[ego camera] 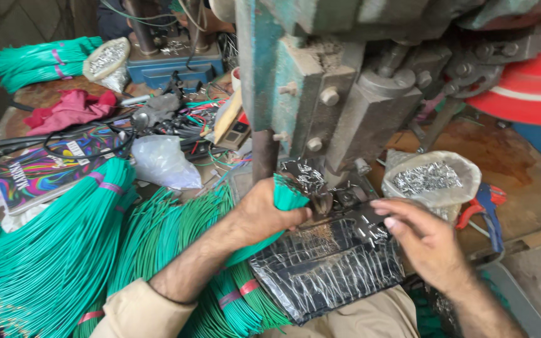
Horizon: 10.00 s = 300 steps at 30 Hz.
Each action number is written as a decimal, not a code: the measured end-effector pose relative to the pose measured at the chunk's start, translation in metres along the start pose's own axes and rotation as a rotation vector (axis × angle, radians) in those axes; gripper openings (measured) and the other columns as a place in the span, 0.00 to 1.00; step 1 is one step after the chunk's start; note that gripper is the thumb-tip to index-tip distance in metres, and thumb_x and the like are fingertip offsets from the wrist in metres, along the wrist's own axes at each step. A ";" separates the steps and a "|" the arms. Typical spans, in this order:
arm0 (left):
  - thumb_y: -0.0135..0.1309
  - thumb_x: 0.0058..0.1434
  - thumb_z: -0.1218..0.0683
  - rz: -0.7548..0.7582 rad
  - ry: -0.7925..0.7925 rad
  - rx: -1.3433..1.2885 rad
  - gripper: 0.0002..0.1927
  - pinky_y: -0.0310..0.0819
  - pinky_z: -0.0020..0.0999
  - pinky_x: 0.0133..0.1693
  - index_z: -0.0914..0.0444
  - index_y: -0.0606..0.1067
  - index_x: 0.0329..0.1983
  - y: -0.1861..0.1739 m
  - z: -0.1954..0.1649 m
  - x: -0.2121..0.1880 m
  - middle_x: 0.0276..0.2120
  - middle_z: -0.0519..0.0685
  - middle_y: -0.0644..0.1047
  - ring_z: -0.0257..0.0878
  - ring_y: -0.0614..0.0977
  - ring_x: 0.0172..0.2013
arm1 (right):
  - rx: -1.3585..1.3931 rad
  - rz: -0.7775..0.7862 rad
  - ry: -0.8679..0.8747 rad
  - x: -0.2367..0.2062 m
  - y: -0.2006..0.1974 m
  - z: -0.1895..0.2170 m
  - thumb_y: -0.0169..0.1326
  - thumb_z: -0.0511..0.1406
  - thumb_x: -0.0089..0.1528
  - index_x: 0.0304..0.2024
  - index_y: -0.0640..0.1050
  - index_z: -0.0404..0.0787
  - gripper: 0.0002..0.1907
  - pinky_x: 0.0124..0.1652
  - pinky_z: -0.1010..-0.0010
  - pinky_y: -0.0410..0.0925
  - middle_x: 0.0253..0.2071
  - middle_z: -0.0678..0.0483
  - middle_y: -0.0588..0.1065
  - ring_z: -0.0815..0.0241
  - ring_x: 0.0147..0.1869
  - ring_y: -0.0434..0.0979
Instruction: The person holds a bundle of green wires and fits small metal terminal clips onto the stripped ends of the wires one at a time, using a bench-mounted press machine to crimp the terminals in place. They occasionally pick more terminals from a plastic-lined tray and use pliers to adjust the work.
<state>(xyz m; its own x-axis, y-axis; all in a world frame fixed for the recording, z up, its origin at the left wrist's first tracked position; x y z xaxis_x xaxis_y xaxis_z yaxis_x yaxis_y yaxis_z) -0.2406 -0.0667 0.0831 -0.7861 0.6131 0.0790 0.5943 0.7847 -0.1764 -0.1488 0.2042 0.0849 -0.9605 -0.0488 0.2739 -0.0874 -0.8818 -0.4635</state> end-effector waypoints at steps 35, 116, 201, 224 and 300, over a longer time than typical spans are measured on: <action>0.60 0.58 0.57 0.125 -0.064 0.034 0.06 0.80 0.31 0.37 0.64 0.80 0.35 0.004 0.010 0.036 0.27 0.46 0.82 0.32 0.83 0.30 | -0.059 -0.016 0.128 0.042 0.018 -0.057 0.55 0.29 0.64 0.42 0.80 0.34 0.06 0.46 0.74 0.77 0.36 0.52 0.83 0.65 0.43 0.85; 0.62 0.56 0.57 0.069 -0.016 0.056 0.09 0.79 0.32 0.34 0.65 0.80 0.38 0.006 0.025 0.041 0.27 0.46 0.81 0.32 0.81 0.29 | 0.260 0.038 0.079 0.059 0.063 -0.076 0.58 0.30 0.65 0.44 0.82 0.33 0.07 0.46 0.78 0.72 0.39 0.54 0.82 0.70 0.44 0.79; 0.61 0.59 0.57 0.015 -0.048 0.023 0.06 0.78 0.31 0.35 0.65 0.81 0.34 0.009 0.015 0.036 0.25 0.45 0.81 0.32 0.82 0.29 | 0.315 0.096 -0.037 0.047 0.049 -0.052 0.58 0.28 0.65 0.45 0.82 0.33 0.07 0.47 0.76 0.75 0.41 0.51 0.82 0.67 0.45 0.82; 0.60 0.59 0.58 0.060 -0.103 0.068 0.04 0.78 0.32 0.34 0.64 0.80 0.33 0.013 0.011 0.034 0.24 0.45 0.80 0.32 0.80 0.28 | 0.105 -0.081 0.152 0.000 -0.007 -0.095 0.56 0.26 0.64 0.50 0.80 0.34 0.12 0.45 0.79 0.71 0.39 0.56 0.77 0.69 0.42 0.76; 0.61 0.57 0.57 0.008 -0.027 0.071 0.07 0.80 0.31 0.36 0.65 0.81 0.36 0.009 0.023 0.037 0.27 0.45 0.81 0.30 0.81 0.31 | 0.218 0.013 0.038 0.055 0.059 -0.060 0.59 0.31 0.66 0.43 0.81 0.33 0.06 0.44 0.79 0.72 0.37 0.54 0.81 0.71 0.41 0.78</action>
<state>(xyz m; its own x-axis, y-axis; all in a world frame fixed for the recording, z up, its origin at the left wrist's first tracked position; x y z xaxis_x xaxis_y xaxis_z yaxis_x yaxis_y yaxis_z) -0.2683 -0.0391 0.0623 -0.7862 0.6160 0.0505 0.5878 0.7705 -0.2466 -0.2226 0.1778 0.0226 -0.9708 -0.0468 0.2355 -0.0197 -0.9620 -0.2723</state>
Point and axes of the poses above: each hand's wrist, its own x-axis towards the middle knuckle, its own y-axis out of the palm, z = x × y, the point moved 4 cm from there along x, towards the middle knuckle
